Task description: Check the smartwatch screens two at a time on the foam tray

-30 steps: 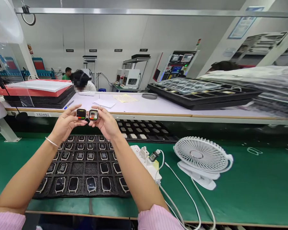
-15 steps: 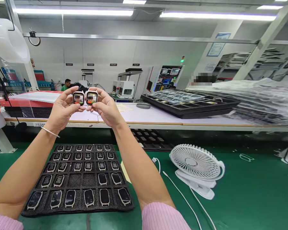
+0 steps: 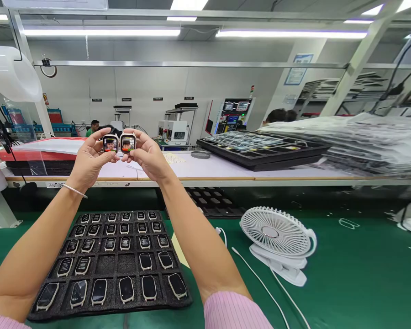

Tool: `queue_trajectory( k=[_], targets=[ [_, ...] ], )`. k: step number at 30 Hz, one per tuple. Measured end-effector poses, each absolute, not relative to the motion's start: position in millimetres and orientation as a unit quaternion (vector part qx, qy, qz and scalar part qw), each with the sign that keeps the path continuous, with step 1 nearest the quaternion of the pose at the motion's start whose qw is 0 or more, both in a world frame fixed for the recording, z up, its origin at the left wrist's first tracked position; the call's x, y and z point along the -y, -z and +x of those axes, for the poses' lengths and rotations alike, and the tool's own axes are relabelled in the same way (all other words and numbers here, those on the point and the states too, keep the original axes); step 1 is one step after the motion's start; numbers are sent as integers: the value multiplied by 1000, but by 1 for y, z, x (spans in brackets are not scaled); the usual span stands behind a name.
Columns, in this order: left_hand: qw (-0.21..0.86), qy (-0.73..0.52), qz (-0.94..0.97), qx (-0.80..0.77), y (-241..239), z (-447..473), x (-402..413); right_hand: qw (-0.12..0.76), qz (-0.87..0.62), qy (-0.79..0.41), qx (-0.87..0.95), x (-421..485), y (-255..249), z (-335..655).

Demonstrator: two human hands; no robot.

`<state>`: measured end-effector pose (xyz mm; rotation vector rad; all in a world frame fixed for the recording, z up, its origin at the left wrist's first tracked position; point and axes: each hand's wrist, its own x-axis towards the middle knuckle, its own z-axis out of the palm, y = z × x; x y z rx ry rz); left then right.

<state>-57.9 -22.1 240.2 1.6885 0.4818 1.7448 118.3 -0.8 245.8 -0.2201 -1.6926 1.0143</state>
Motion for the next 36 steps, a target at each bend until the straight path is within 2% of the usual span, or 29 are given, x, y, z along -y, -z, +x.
queue_trajectory(
  k=[5,9,19,24,29,36],
  targets=[
    [314,-669,647,-187,-238,-57,26,543,-84,-437,712,6,-243,120],
    [306,-659,653,-213,-219,-55,34,538,-85,-461,701,10,-221,123],
    [430,-607,586,-320,-103,-53,51,531,-158,-582,595,23,-89,119],
    [476,-580,544,-377,-56,-56,53,514,-206,-622,554,29,-41,118],
    [480,-570,534,-399,-30,-57,49,494,-238,-641,537,31,-18,120],
    [495,-552,536,-405,-21,-56,48,496,-245,-656,513,29,-7,122]
  ],
)
